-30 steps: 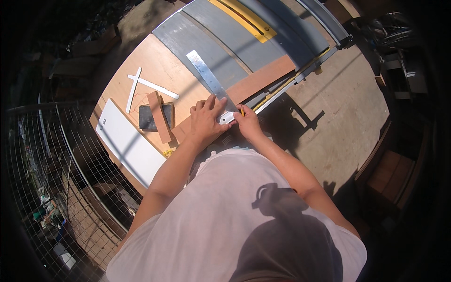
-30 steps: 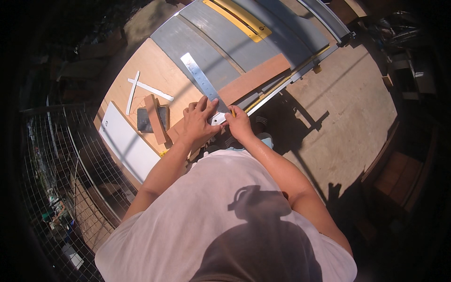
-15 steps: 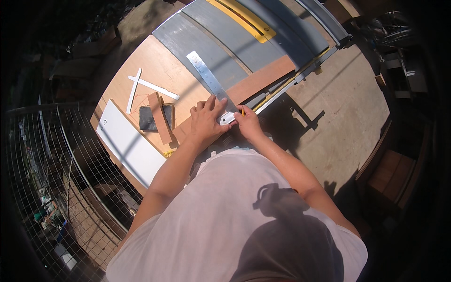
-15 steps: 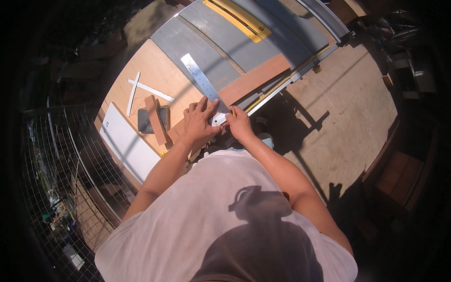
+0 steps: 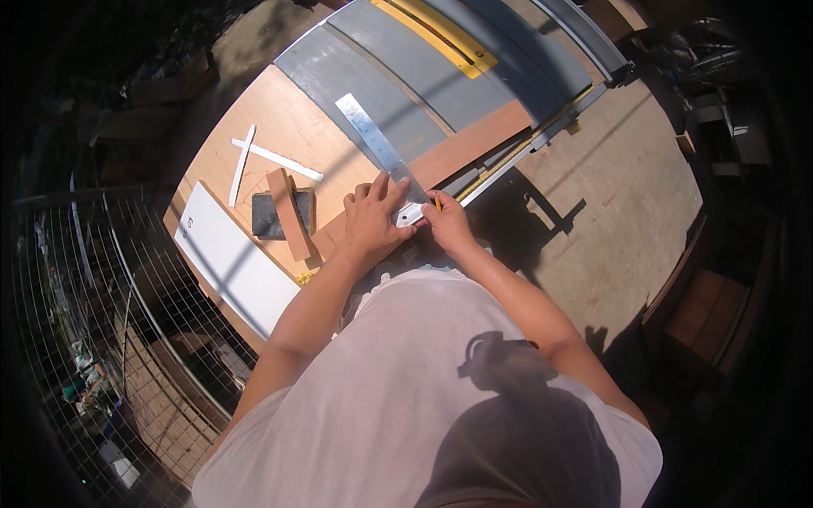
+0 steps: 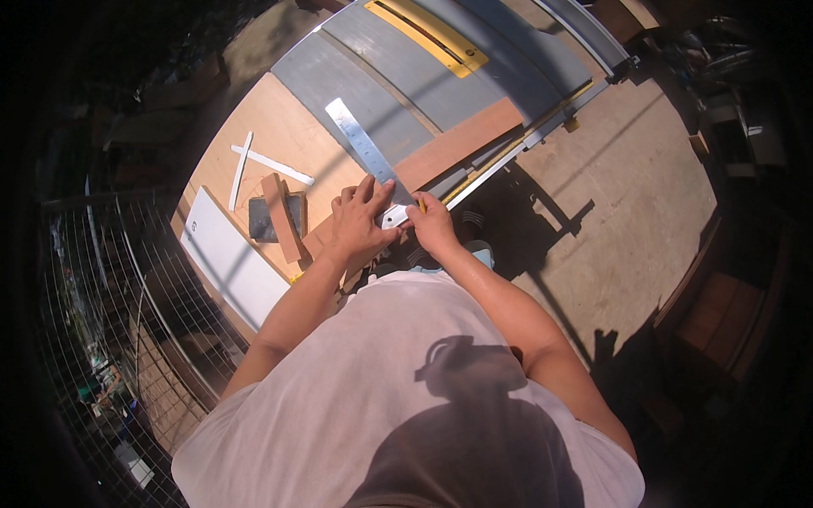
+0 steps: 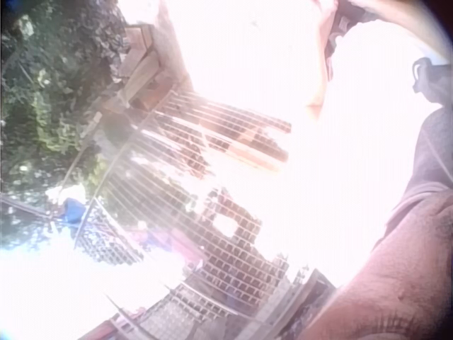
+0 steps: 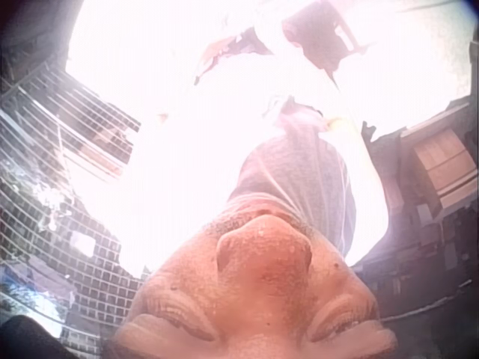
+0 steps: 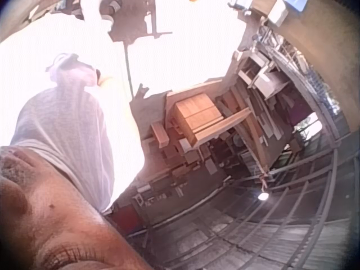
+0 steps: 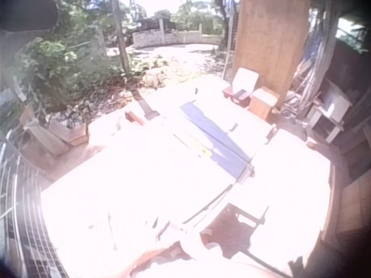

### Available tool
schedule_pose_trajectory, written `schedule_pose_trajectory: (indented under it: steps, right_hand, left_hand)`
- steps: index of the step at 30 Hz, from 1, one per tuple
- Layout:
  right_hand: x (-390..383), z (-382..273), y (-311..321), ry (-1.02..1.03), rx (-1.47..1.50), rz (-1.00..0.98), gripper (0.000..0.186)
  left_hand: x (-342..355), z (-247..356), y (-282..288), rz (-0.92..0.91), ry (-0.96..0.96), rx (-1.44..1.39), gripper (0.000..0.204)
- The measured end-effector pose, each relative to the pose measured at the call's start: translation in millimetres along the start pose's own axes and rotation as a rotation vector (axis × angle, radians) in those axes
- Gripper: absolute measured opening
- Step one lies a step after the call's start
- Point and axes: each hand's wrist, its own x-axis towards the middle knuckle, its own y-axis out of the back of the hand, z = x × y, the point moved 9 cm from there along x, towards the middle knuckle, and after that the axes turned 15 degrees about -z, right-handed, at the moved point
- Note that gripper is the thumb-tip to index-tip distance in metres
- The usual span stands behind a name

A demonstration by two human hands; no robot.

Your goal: The person measures and marks a wooden plank using a ruler and pencil, then uses a table saw to cut the plank into smaller pieces. The person handles the plank and tools directly, performing precise cuts.

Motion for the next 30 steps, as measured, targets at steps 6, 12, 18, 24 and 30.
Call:
schedule_pose_trajectory:
  steps: [6,12,18,24,30]
  right_hand:
    - [-3,-15,-5,0.016,-0.035,-0.033,0.019]
    - [-3,-18,-7,-0.003,-0.045,-0.056,0.016]
    - [-5,-20,-8,-0.005,-0.025,-0.040,0.017]
    - [-2,-14,-4,0.036,-0.038,-0.029,0.018]
    - [2,-5,-5,0.037,0.059,-0.060,0.020]
  left_hand:
    - [-1,0,0,0.017,-0.008,-0.002,0.091]
    - [-1,4,3,0.030,-0.006,0.015,0.089]
    - [-1,3,3,0.023,0.000,0.026,0.087]
    - [0,4,4,0.012,0.008,0.036,0.087]
    - [0,4,5,0.013,0.008,0.022,0.089]
